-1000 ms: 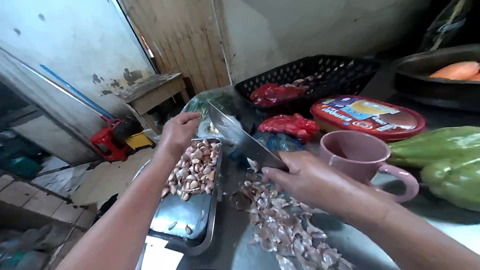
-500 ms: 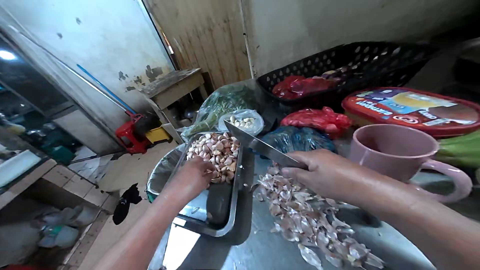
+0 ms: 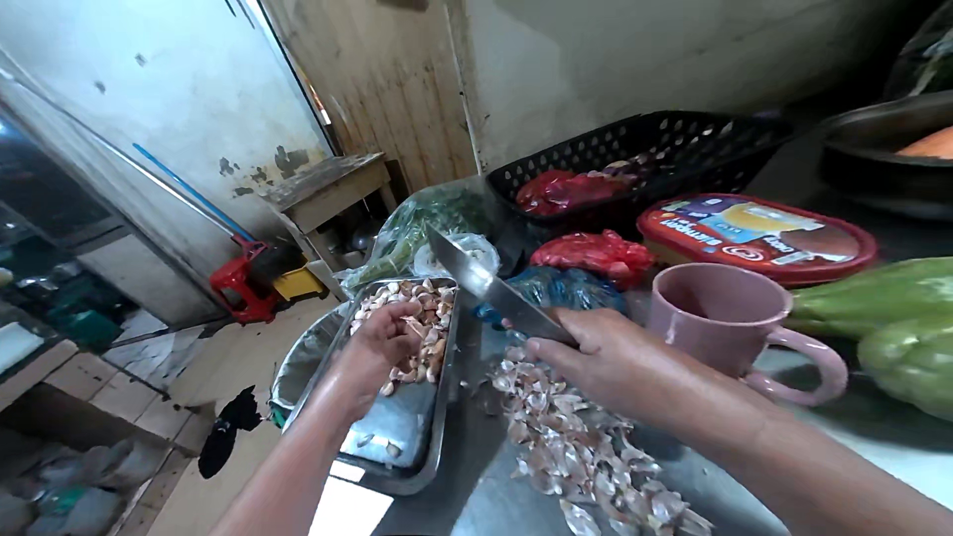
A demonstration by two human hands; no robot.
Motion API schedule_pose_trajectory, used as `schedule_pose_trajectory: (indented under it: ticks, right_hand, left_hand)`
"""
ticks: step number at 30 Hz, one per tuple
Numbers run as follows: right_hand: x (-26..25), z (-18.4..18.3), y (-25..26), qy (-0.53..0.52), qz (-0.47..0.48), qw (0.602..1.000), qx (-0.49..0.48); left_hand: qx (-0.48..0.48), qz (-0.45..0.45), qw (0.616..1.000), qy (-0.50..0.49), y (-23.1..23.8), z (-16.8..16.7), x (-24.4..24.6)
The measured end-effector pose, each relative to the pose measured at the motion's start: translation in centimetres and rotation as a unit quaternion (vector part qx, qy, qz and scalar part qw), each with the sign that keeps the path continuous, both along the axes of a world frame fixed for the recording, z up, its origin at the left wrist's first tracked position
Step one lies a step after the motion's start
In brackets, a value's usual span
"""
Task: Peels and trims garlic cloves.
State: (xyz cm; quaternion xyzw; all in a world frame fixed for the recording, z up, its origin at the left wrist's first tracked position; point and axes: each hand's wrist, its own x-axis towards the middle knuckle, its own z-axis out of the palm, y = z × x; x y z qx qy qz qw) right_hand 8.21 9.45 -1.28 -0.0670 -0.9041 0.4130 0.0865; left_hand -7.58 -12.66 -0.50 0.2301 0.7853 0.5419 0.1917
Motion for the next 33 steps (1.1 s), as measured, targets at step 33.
schedule_pose_trajectory:
  ticks: [33]
  right_hand:
    - [-0.2,-1.3,-0.2,0.084,0.004,0.996,0.013]
  left_hand:
    - [0.148,-0.041,0.978,-0.140,5.3,-1.7,5.1]
